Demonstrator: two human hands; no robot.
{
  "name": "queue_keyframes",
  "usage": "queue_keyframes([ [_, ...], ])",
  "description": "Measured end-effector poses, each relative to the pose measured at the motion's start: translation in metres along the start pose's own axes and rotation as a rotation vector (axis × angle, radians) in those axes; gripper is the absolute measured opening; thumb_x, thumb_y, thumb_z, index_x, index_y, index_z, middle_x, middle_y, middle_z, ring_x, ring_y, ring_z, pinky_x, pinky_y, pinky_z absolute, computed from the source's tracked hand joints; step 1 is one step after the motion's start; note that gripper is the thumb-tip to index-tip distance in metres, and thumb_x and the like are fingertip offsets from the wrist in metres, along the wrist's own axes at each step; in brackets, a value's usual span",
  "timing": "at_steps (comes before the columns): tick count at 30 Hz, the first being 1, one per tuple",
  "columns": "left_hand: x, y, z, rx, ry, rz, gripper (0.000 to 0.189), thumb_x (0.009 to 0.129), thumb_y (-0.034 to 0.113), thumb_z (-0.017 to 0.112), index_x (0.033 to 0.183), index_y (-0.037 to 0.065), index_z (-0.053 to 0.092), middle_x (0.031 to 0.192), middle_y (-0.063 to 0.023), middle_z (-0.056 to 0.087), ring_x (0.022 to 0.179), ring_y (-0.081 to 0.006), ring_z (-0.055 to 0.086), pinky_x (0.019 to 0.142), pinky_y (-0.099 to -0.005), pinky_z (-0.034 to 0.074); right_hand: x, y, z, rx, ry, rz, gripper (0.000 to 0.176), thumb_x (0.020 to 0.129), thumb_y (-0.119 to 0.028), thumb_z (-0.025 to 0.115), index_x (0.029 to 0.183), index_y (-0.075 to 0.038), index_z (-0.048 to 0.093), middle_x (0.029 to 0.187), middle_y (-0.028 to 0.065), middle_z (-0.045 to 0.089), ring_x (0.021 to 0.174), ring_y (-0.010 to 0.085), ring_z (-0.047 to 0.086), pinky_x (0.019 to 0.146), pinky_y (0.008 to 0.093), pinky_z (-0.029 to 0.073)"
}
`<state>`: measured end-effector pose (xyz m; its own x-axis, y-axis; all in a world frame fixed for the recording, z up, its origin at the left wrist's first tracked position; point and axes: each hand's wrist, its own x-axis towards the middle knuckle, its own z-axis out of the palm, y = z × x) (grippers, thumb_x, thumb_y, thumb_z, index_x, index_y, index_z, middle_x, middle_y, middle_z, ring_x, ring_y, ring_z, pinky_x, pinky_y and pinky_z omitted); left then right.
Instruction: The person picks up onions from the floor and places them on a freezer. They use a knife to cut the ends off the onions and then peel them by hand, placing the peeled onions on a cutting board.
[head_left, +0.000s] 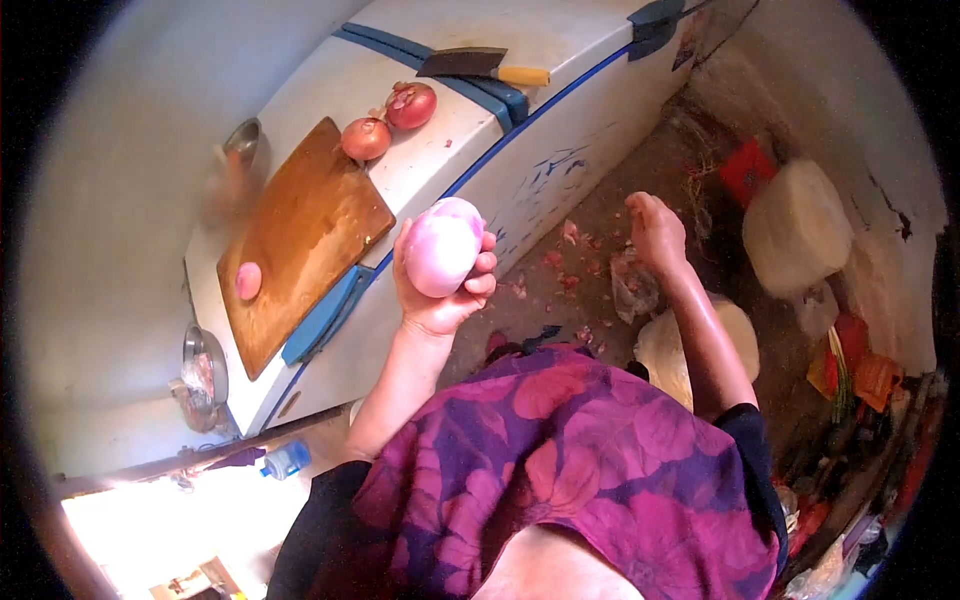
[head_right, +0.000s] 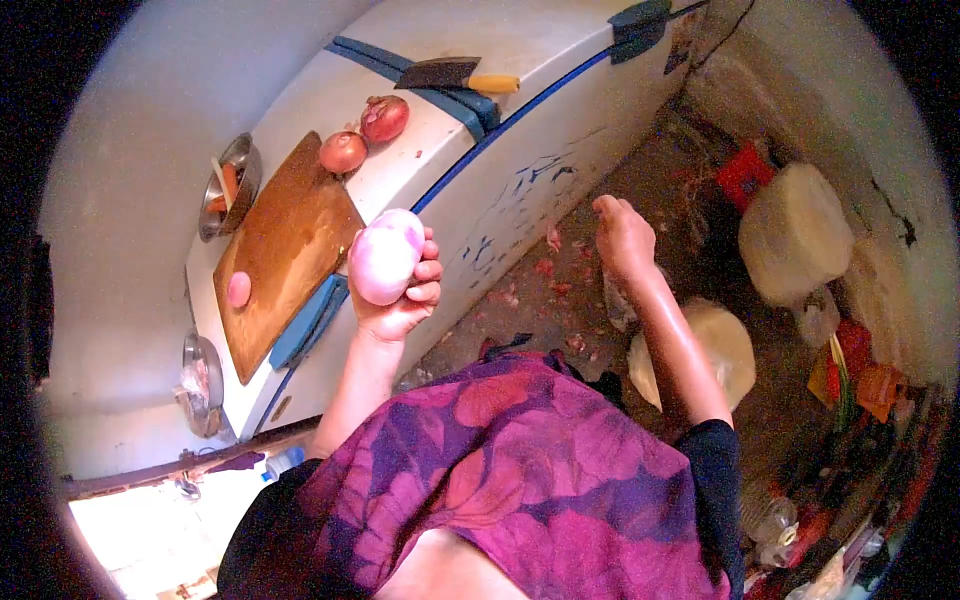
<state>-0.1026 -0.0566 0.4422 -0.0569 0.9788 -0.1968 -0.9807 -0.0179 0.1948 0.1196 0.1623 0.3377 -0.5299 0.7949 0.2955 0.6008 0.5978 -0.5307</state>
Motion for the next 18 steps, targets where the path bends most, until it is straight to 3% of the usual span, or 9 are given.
queue_keyframes([
  [5, -0.007, 0.017, -0.008, -0.084, -0.111, 0.004, 0.075, 0.077, 0.056, 0.062, 0.123, -0.001, 0.046, 0.103, -0.0189, 0.058, 0.075, -0.0279, 0.058, 0.055, -0.0310, 0.050, -0.001, -0.018, 0.003, 0.080, -0.225, 0.075, 0.011, 0.087, -0.019, 0.054, 0.089, -0.008, 0.056, 0.077, 0.0194, 0.061, 0.080, 0.0390, 0.059, 0.066, 0.0475, 0.045],
  [8, -0.017, 0.045, 0.000, 0.143, 0.165, 0.146, 0.074, 0.075, 0.054, 0.066, 0.124, 0.003, 0.045, 0.107, -0.0196, 0.057, 0.081, -0.0335, 0.060, 0.059, -0.0371, 0.054, -0.018, -0.001, 0.020, 0.046, -0.172, -0.029, 0.010, 0.088, -0.017, 0.052, 0.086, -0.007, 0.056, 0.072, 0.0194, 0.060, 0.072, 0.0380, 0.059, 0.062, 0.0463, 0.044],
  [9, -0.022, 0.059, -0.001, 0.311, 0.332, 0.266, 0.073, 0.073, 0.051, 0.070, 0.125, 0.006, 0.045, 0.112, -0.0200, 0.057, 0.087, -0.0393, 0.060, 0.065, -0.0452, 0.056, -0.021, 0.005, 0.021, 0.109, -0.231, 0.045, 0.011, 0.088, -0.017, 0.052, 0.085, -0.007, 0.055, 0.070, 0.0191, 0.059, 0.069, 0.0368, 0.059, 0.061, 0.0457, 0.043],
  [10, -0.029, 0.070, 0.003, 0.413, 0.478, 0.435, 0.063, 0.075, 0.042, 0.072, 0.122, 0.006, 0.048, 0.112, -0.0177, 0.058, 0.090, -0.0366, 0.061, 0.072, -0.0455, 0.056, -0.025, 0.010, 0.021, 0.170, -0.293, 0.118, 0.012, 0.088, -0.017, 0.051, 0.083, -0.007, 0.055, 0.068, 0.0188, 0.058, 0.065, 0.0357, 0.059, 0.059, 0.0451, 0.043],
  [12, -0.034, 0.116, -0.024, 0.556, 0.551, 0.769, 0.051, 0.076, 0.030, 0.073, 0.116, 0.007, 0.052, 0.111, -0.0137, 0.059, 0.092, -0.0302, 0.062, 0.081, -0.0445, 0.053, -0.035, 0.013, 0.020, 0.033, -0.374, 0.164, 0.014, 0.088, -0.018, 0.050, 0.085, -0.007, 0.059, 0.068, 0.0174, 0.059, 0.065, 0.0319, 0.060, 0.060, 0.0424, 0.044],
  [14, -0.052, 0.160, -0.030, 0.818, 0.729, 0.953, 0.047, 0.075, 0.024, 0.075, 0.112, 0.006, 0.053, 0.105, -0.0099, 0.060, 0.091, -0.0216, 0.061, 0.079, -0.0379, 0.052, -0.043, 0.014, 0.017, 0.100, -0.327, 0.127, 0.013, 0.082, -0.018, 0.058, 0.083, -0.006, 0.061, 0.076, 0.0208, 0.061, 0.074, 0.0402, 0.060, 0.062, 0.0435, 0.047],
  [16, -0.066, 0.203, -0.045, 0.985, 0.791, 1.030, 0.044, 0.074, 0.018, 0.076, 0.109, 0.003, 0.054, 0.102, -0.0108, 0.061, 0.090, -0.0201, 0.061, 0.079, -0.0346, 0.052, -0.045, 0.017, 0.020, -0.023, -0.321, 0.125, 0.014, 0.082, -0.019, 0.058, 0.084, -0.005, 0.062, 0.078, 0.0203, 0.062, 0.076, 0.0395, 0.061, 0.064, 0.0434, 0.048],
  [18, -0.077, 0.233, -0.054, 1.134, 0.882, 0.982, 0.043, 0.073, 0.018, 0.076, 0.106, 0.001, 0.055, 0.098, -0.0112, 0.062, 0.088, -0.0191, 0.061, 0.077, -0.0319, 0.051, -0.043, 0.020, 0.030, -0.048, -0.324, 0.140, 0.015, 0.082, -0.019, 0.057, 0.085, -0.005, 0.063, 0.079, 0.0201, 0.063, 0.077, 0.0387, 0.061, 0.065, 0.0431, 0.049],
])
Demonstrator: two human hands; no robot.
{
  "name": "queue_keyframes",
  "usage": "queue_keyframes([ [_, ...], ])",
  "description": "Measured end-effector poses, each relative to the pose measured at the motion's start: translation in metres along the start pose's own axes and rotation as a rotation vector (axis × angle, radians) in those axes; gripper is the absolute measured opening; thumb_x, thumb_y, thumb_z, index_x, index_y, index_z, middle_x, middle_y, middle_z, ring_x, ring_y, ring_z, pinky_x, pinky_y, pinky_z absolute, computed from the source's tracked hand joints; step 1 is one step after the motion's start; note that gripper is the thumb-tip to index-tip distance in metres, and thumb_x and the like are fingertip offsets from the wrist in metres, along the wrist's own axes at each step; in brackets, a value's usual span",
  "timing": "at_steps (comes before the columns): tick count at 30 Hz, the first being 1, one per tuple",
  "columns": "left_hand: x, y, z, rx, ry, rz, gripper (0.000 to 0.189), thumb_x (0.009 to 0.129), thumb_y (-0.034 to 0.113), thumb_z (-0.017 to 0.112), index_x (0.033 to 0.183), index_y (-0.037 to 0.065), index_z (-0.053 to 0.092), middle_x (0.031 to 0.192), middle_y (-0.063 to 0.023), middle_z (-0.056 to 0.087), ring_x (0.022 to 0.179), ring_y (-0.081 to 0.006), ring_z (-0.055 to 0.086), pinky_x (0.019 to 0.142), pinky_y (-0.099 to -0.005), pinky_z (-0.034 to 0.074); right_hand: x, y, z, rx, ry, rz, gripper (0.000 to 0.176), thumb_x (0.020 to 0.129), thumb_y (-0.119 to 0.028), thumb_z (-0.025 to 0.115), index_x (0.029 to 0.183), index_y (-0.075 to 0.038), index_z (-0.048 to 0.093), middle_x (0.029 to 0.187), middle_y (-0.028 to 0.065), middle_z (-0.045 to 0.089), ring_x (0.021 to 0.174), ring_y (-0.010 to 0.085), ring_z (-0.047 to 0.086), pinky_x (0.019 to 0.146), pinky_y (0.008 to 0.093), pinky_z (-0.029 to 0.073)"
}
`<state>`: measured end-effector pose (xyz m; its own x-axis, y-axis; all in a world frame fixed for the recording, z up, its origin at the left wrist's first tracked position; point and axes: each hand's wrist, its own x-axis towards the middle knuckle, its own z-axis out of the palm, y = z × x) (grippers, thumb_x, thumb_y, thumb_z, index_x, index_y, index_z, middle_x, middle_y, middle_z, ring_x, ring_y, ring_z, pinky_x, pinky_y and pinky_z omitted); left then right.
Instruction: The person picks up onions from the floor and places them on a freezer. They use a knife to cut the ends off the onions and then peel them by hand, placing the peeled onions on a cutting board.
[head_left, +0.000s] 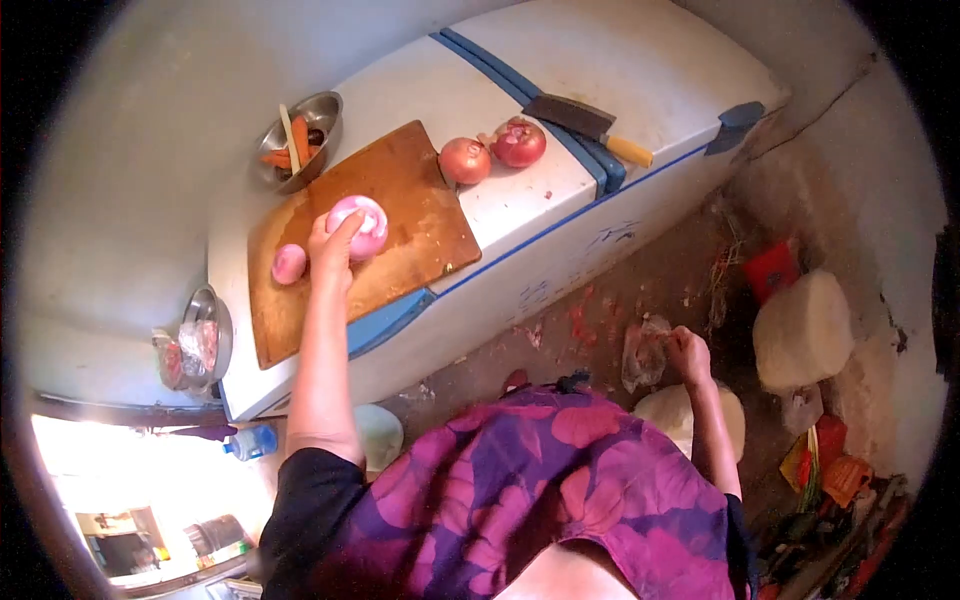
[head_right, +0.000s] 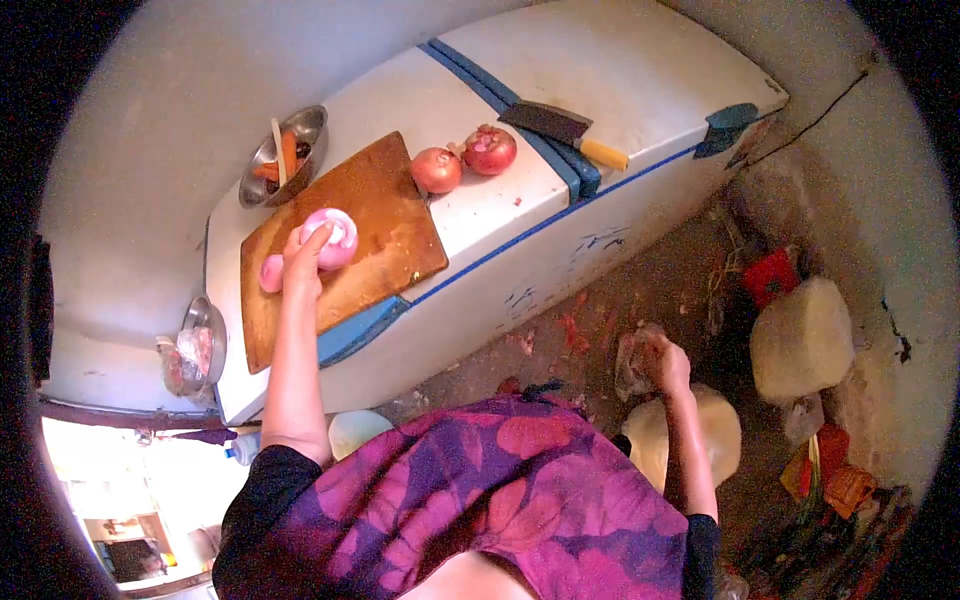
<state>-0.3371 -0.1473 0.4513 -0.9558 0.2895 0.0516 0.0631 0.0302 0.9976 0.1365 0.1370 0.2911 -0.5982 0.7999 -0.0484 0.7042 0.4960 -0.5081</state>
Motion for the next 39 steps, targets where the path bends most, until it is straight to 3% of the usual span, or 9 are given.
queue_keyframes([
  [4, 0.038, -0.022, -0.030, 0.381, -0.089, 0.002, 0.042, 0.070, 0.017, 0.077, 0.102, -0.001, 0.057, 0.095, -0.0115, 0.063, 0.087, -0.0163, 0.061, 0.073, -0.0286, 0.050, 0.012, -0.012, 0.013, 0.082, -0.042, 0.004, 0.015, 0.081, -0.020, 0.059, 0.087, -0.007, 0.063, 0.084, 0.0195, 0.064, 0.080, 0.0376, 0.062, 0.066, 0.0428, 0.048],
  [8, 0.062, -0.025, -0.042, 0.973, -0.128, 0.157, 0.048, 0.069, 0.021, 0.072, 0.110, 0.003, 0.058, 0.109, -0.0181, 0.062, 0.100, -0.0319, 0.059, 0.085, -0.0400, 0.047, 0.013, -0.046, 0.012, -0.033, -0.138, 0.069, 0.022, 0.079, -0.021, 0.064, 0.097, -0.009, 0.063, 0.092, 0.0179, 0.065, 0.086, 0.0379, 0.061, 0.070, 0.0432, 0.049],
  [11, 0.046, -0.002, -0.003, 1.344, 0.051, 0.604, 0.052, 0.068, 0.024, 0.071, 0.115, 0.006, 0.057, 0.125, -0.0201, 0.053, 0.116, -0.0375, 0.048, 0.095, -0.0445, 0.041, 0.006, -0.058, 0.016, -0.013, -0.059, 0.050, 0.022, 0.080, -0.022, 0.064, 0.098, -0.010, 0.063, 0.092, 0.0174, 0.065, 0.085, 0.0383, 0.061, 0.071, 0.0432, 0.049],
  [15, 0.059, -0.002, 0.060, 0.916, -0.410, 0.852, 0.059, 0.068, 0.026, 0.074, 0.120, 0.004, 0.056, 0.132, -0.0200, 0.047, 0.123, -0.0376, 0.042, 0.104, -0.0449, 0.034, -0.006, -0.069, 0.013, -0.009, -0.006, 0.073, 0.020, 0.081, -0.021, 0.062, 0.096, -0.008, 0.063, 0.090, 0.0190, 0.064, 0.084, 0.0391, 0.061, 0.070, 0.0433, 0.049],
  [18, 0.061, -0.004, 0.110, 1.004, -0.578, 0.855, 0.069, 0.062, 0.022, 0.076, 0.125, 0.008, 0.051, 0.135, -0.0176, 0.045, 0.126, -0.0352, 0.040, 0.100, -0.0448, 0.038, -0.017, -0.071, 0.012, 0.001, 0.025, 0.115, 0.018, 0.082, -0.020, 0.061, 0.094, -0.007, 0.063, 0.088, 0.0209, 0.063, 0.084, 0.0395, 0.060, 0.070, 0.0437, 0.048],
  [30, 0.105, -0.054, 0.152, 0.850, -0.470, 1.014, 0.057, 0.062, 0.018, 0.069, 0.117, 0.011, 0.054, 0.104, -0.0111, 0.055, 0.094, -0.0342, 0.054, 0.081, -0.0474, 0.047, -0.060, -0.065, 0.027, -0.062, 0.143, 0.180, 0.012, 0.083, -0.015, 0.058, 0.086, -0.004, 0.061, 0.083, 0.0197, 0.063, 0.078, 0.0374, 0.061, 0.066, 0.0416, 0.048],
  [31, 0.097, -0.041, 0.149, 0.784, -0.404, 0.930, 0.048, 0.069, 0.023, 0.069, 0.113, 0.008, 0.056, 0.097, -0.0111, 0.061, 0.088, -0.0319, 0.060, 0.074, -0.0424, 0.051, -0.057, -0.072, 0.022, -0.045, 0.160, 0.168, 0.012, 0.083, -0.014, 0.058, 0.086, -0.004, 0.061, 0.081, 0.0200, 0.062, 0.076, 0.0359, 0.062, 0.065, 0.0407, 0.048],
  [35, 0.072, 0.003, 0.118, -0.246, -0.789, -0.359, 0.048, 0.080, 0.043, 0.066, 0.112, 0.009, 0.057, 0.094, -0.0115, 0.067, 0.068, -0.0254, 0.068, 0.046, -0.0291, 0.052, -0.034, -0.105, 0.017, 0.160, 0.186, 0.123, 0.012, 0.081, -0.011, 0.058, 0.089, -0.003, 0.060, 0.075, 0.0200, 0.059, 0.069, 0.0321, 0.061, 0.063, 0.0388, 0.047],
  [39, 0.018, 0.031, 0.102, -0.650, -1.015, -0.693, 0.055, 0.080, 0.045, 0.065, 0.117, 0.006, 0.054, 0.096, -0.0123, 0.066, 0.068, -0.0270, 0.067, 0.047, -0.0320, 0.053, 0.002, -0.149, 0.015, 0.586, 0.095, 0.050, 0.012, 0.085, -0.011, 0.058, 0.091, -0.001, 0.060, 0.071, 0.0087, 0.061, 0.064, 0.0184, 0.059, 0.061, 0.0297, 0.047],
])
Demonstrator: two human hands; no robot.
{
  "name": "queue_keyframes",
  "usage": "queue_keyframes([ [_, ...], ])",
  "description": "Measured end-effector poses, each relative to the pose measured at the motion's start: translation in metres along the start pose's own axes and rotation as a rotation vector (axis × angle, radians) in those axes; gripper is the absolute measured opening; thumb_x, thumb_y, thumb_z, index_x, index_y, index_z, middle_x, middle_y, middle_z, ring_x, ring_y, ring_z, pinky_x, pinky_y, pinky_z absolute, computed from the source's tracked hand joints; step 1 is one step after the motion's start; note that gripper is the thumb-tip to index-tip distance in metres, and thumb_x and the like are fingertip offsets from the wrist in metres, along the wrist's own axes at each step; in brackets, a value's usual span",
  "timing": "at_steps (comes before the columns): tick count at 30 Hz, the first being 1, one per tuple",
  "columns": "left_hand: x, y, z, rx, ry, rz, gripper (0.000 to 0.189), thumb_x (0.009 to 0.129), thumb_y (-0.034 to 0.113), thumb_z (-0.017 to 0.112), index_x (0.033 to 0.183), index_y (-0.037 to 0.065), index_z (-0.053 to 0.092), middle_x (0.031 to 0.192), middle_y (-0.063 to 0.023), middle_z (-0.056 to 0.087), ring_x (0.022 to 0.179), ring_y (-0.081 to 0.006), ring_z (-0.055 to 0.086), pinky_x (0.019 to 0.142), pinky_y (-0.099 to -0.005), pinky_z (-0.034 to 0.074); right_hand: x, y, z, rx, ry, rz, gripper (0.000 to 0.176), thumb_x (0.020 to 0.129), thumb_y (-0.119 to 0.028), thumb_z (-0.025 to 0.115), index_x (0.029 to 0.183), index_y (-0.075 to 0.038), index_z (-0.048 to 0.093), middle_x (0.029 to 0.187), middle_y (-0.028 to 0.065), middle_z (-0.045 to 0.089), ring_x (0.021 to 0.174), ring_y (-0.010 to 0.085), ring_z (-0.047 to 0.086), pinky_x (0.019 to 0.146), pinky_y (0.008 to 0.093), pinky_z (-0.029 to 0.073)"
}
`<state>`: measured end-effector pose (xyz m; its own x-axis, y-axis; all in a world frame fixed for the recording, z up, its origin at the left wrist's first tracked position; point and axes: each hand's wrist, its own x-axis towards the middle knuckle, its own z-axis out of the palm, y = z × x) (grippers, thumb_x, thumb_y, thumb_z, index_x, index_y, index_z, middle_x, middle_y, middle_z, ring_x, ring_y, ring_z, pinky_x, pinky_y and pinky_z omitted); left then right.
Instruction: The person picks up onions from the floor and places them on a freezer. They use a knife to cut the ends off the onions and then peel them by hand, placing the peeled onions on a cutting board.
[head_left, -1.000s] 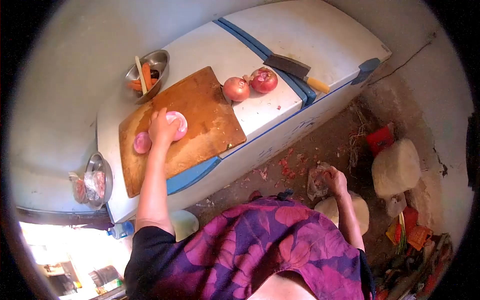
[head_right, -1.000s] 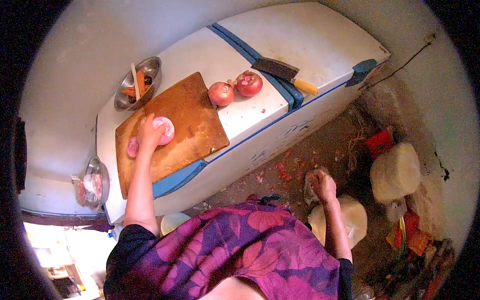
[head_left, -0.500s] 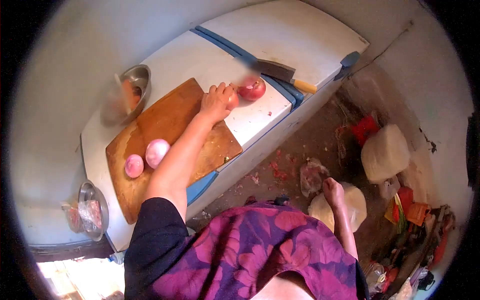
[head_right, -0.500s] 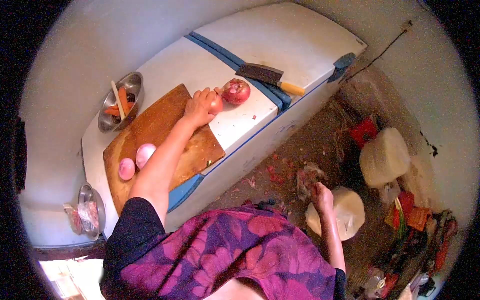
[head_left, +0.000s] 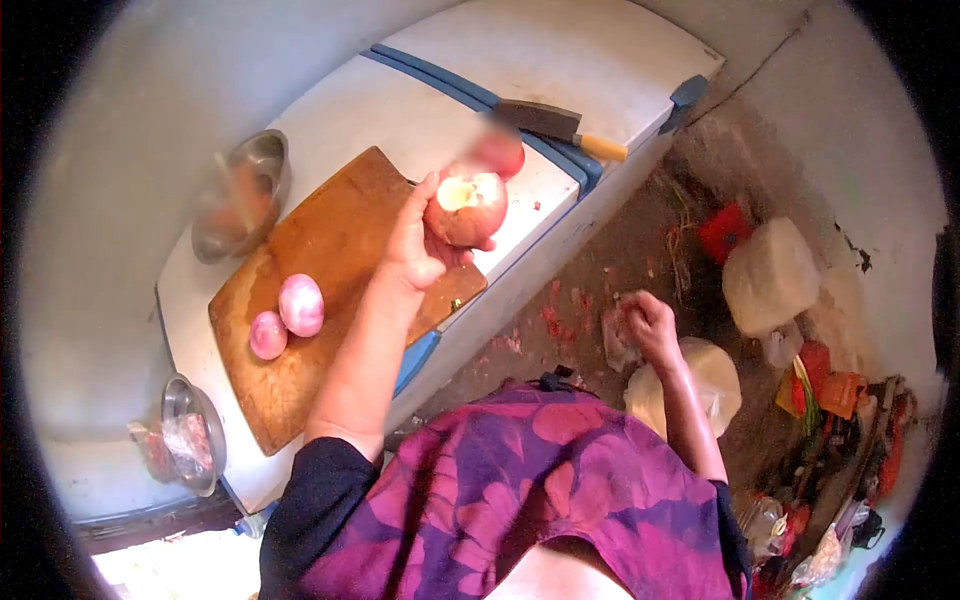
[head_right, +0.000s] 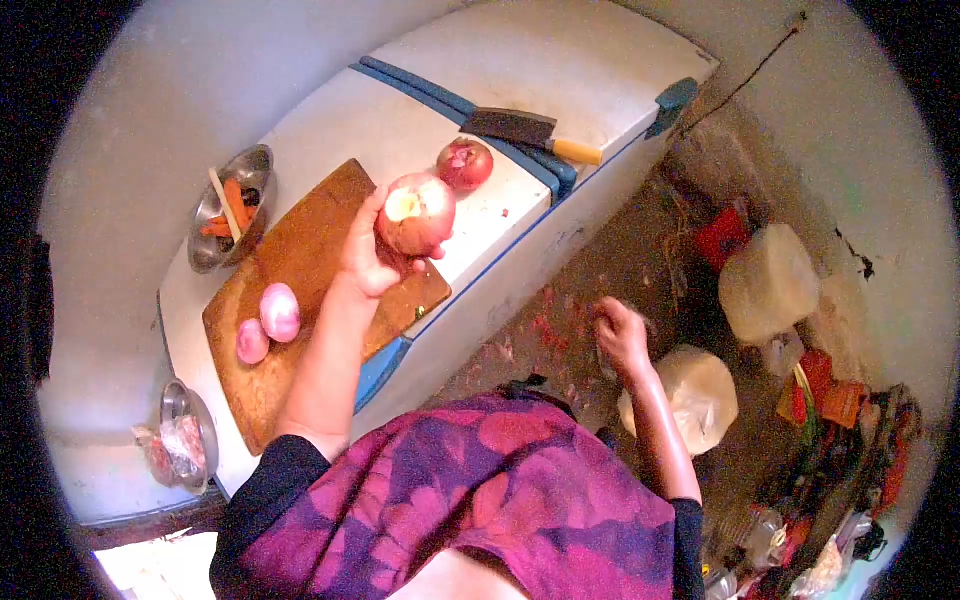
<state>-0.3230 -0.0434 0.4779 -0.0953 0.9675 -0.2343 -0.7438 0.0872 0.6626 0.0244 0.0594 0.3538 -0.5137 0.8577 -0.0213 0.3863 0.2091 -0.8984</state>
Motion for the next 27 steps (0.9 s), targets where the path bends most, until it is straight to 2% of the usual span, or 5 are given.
queue_keyframes([
  [7, -0.027, -0.048, 0.037, 0.634, -0.043, 0.360, 0.059, 0.069, 0.018, 0.076, 0.120, 0.003, 0.052, 0.115, -0.0103, 0.059, 0.102, -0.0235, 0.060, 0.089, -0.0322, 0.049, 0.018, -0.143, 0.031, 0.868, -0.481, 0.327, 0.044, 0.096, -0.047, 0.044, 0.118, -0.010, 0.049, 0.085, 0.0047, 0.063, 0.071, 0.0128, 0.061, 0.056, 0.0247, 0.048],
  [9, -0.025, -0.056, 0.042, 1.464, -0.122, 0.974, 0.063, 0.064, 0.014, 0.080, 0.120, 0.004, 0.054, 0.118, -0.0112, 0.056, 0.113, -0.0247, 0.053, 0.094, -0.0352, 0.046, 0.020, -0.145, 0.039, 1.029, -0.612, 0.294, 0.051, 0.092, -0.049, 0.049, 0.125, -0.010, 0.043, 0.100, 0.0045, 0.061, 0.079, 0.0147, 0.062, 0.056, 0.0261, 0.052],
  [14, -0.027, -0.075, 0.048, 0.781, -0.164, 0.534, 0.106, 0.058, 0.011, 0.083, 0.143, 0.006, 0.021, 0.142, -0.0158, 0.028, 0.131, -0.0278, 0.033, 0.107, -0.0394, 0.032, 0.006, -0.146, 0.045, 0.978, -0.279, 0.181, 0.061, 0.080, -0.032, 0.070, 0.128, -0.008, 0.041, 0.114, 0.0061, 0.053, 0.097, 0.0148, 0.057, 0.072, 0.0289, 0.052],
  [17, -0.023, -0.072, 0.051, 0.007, -0.197, -0.015, 0.086, 0.067, 0.019, 0.078, 0.138, 0.005, 0.031, 0.131, -0.0127, 0.044, 0.122, -0.0265, 0.045, 0.104, -0.0391, 0.037, 0.007, -0.143, 0.040, 0.857, -0.239, 0.027, 0.066, 0.079, -0.028, 0.070, 0.132, -0.005, 0.039, 0.119, 0.0072, 0.050, 0.110, 0.0163, 0.050, 0.090, 0.0309, 0.045],
  [27, -0.006, -0.101, 0.079, 0.418, 0.102, 0.093, 0.059, 0.074, 0.010, 0.070, 0.126, 0.006, 0.044, 0.112, -0.0100, 0.057, 0.093, -0.0225, 0.064, 0.067, -0.0397, 0.060, 0.025, -0.109, 0.008, 0.017, -0.086, -0.378, 0.065, 0.075, -0.037, 0.075, 0.128, -0.009, 0.052, 0.122, 0.0192, 0.053, 0.107, 0.0297, 0.059, 0.088, 0.0375, 0.049],
])
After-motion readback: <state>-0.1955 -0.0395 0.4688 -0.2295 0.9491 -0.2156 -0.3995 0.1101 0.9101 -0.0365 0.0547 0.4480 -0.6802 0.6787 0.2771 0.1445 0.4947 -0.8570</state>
